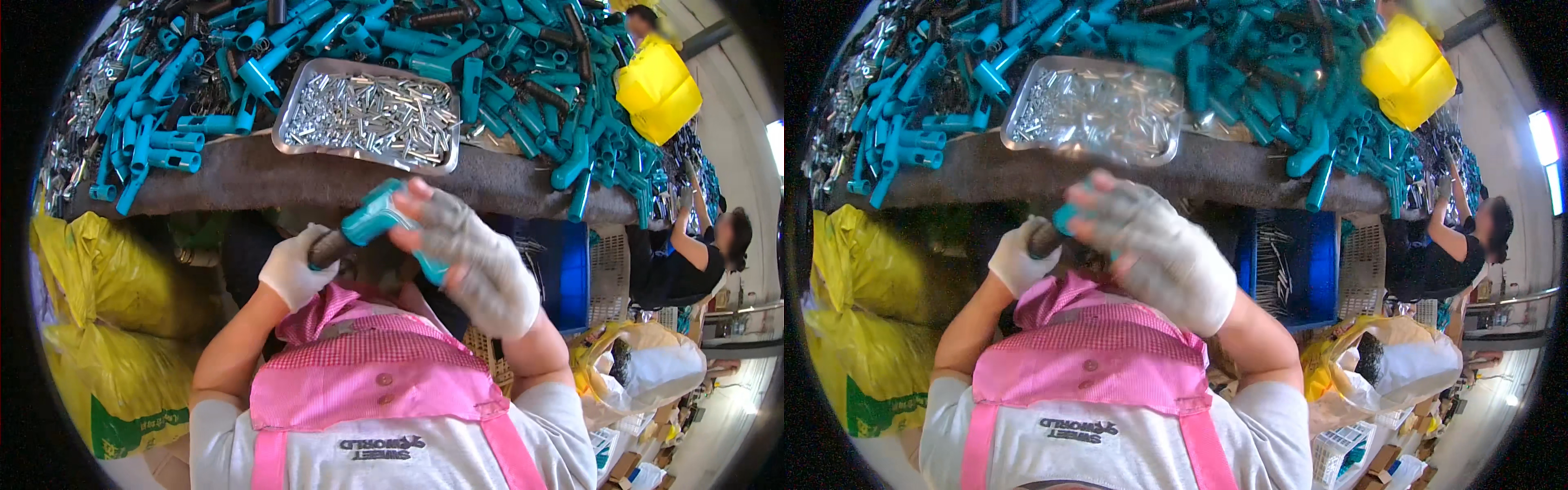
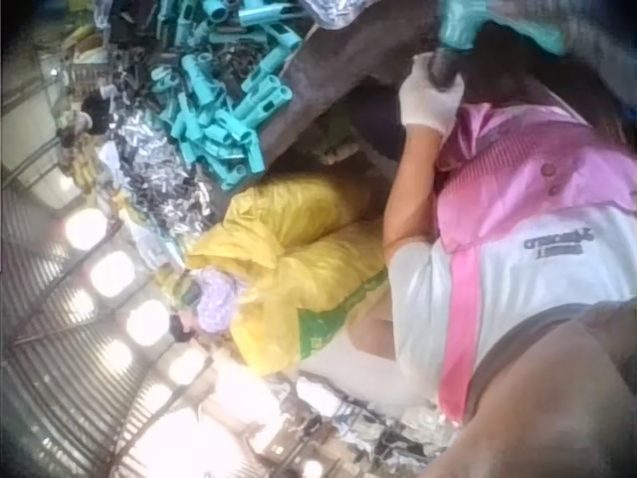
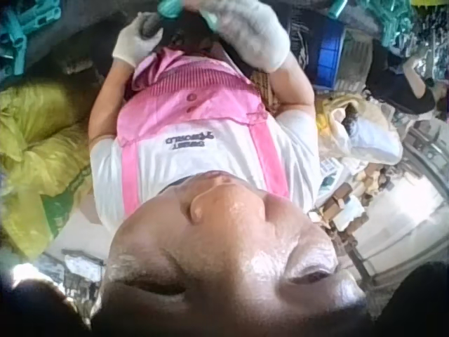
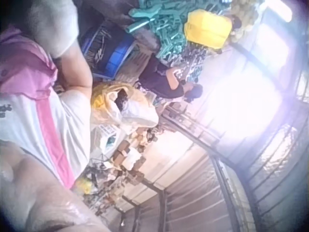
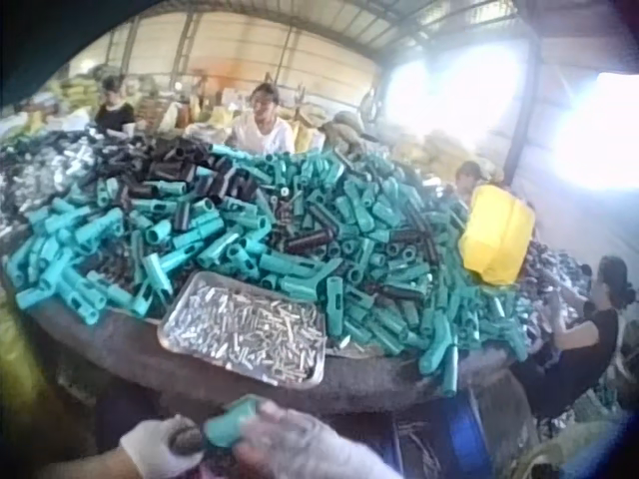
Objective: Assembling metal rods and springs into plastic handles at a workbench.
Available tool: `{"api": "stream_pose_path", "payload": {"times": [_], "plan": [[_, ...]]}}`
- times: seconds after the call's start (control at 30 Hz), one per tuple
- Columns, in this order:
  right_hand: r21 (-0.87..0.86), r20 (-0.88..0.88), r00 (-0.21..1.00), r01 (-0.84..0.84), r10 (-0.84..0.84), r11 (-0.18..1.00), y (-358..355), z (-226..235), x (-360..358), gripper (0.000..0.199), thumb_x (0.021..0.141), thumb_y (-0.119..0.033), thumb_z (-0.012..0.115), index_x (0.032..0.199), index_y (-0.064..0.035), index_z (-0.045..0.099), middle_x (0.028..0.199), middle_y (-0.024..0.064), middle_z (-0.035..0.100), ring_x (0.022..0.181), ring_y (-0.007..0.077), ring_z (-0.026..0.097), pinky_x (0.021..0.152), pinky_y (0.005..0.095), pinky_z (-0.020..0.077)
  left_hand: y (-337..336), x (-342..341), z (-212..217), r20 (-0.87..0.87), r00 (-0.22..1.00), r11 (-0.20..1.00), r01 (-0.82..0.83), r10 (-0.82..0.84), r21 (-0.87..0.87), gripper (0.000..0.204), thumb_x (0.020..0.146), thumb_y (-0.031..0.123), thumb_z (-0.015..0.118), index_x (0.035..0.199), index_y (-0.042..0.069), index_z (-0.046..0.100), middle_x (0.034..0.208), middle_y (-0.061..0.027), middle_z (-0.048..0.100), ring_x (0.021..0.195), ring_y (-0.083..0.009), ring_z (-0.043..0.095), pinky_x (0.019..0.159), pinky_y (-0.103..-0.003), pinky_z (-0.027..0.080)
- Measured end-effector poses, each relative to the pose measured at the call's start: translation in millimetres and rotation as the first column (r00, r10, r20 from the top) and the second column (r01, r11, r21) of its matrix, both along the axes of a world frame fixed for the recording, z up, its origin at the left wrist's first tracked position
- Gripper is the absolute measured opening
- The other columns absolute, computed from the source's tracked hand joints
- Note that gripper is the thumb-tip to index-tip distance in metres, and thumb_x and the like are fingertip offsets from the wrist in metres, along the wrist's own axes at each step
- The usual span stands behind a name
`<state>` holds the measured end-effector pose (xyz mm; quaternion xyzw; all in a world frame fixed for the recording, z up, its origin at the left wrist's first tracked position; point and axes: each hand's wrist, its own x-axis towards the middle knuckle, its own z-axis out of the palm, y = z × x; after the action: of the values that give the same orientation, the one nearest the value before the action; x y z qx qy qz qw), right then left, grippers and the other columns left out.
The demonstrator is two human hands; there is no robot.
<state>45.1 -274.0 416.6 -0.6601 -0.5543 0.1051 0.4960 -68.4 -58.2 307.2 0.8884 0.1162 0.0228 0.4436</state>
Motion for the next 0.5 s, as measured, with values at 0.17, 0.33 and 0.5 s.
{"api": "stream_pose_path", "payload": {"times": [0.17, 0.33, 0.5], "plan": [[-0.109, -0.292, 0.924, 0.225, -0.248, 0.968, 3.5, -16.3, 48.4, 0.037, 0.098, -0.020, 0.036, 0.115, 0.0066, 0.056, 0.125, 0.0179, 0.054, 0.121, 0.0245, 0.047, 0.103, 0.0364, 0.0310, -18.8, -9.5, 16.3, 0.094, 0.965, 0.967, 0.234, -0.243, 0.101, 0.038, 0.068, 0.018, 0.072, 0.100, 0.005, 0.057, 0.084, -0.0170, 0.062, 0.080, -0.0349, 0.062, 0.071, -0.040, 0.050], [-0.024, 0.080, 0.996, 0.033, -0.031, 0.999, 0.6, 12.1, 4.7, 0.050, 0.095, -0.038, 0.041, 0.119, 0.0030, 0.057, 0.133, 0.0212, 0.046, 0.128, 0.0324, 0.040, 0.109, 0.0414, 0.0199, -14.7, 0.4, -0.4, 0.037, 0.971, 0.962, 0.228, -0.236, 0.151, 0.043, 0.068, 0.021, 0.072, 0.105, 0.007, 0.055, 0.090, -0.0160, 0.063, 0.084, -0.0347, 0.062, 0.072, -0.040, 0.050], [-0.061, -0.353, 0.916, 0.182, -0.191, 0.981, -12.1, -39.4, 36.3, 0.048, 0.097, -0.036, 0.039, 0.120, 0.0020, 0.057, 0.133, 0.0176, 0.048, 0.129, 0.0277, 0.039, 0.108, 0.0356, 0.0226, -7.1, -6.3, 17.4, 0.082, 0.996, 0.995, 0.024, -0.032, 0.093, 0.041, 0.068, 0.019, 0.072, 0.104, 0.008, 0.055, 0.093, -0.0173, 0.063, 0.085, -0.0348, 0.062, 0.074, -0.039, 0.051]]}}
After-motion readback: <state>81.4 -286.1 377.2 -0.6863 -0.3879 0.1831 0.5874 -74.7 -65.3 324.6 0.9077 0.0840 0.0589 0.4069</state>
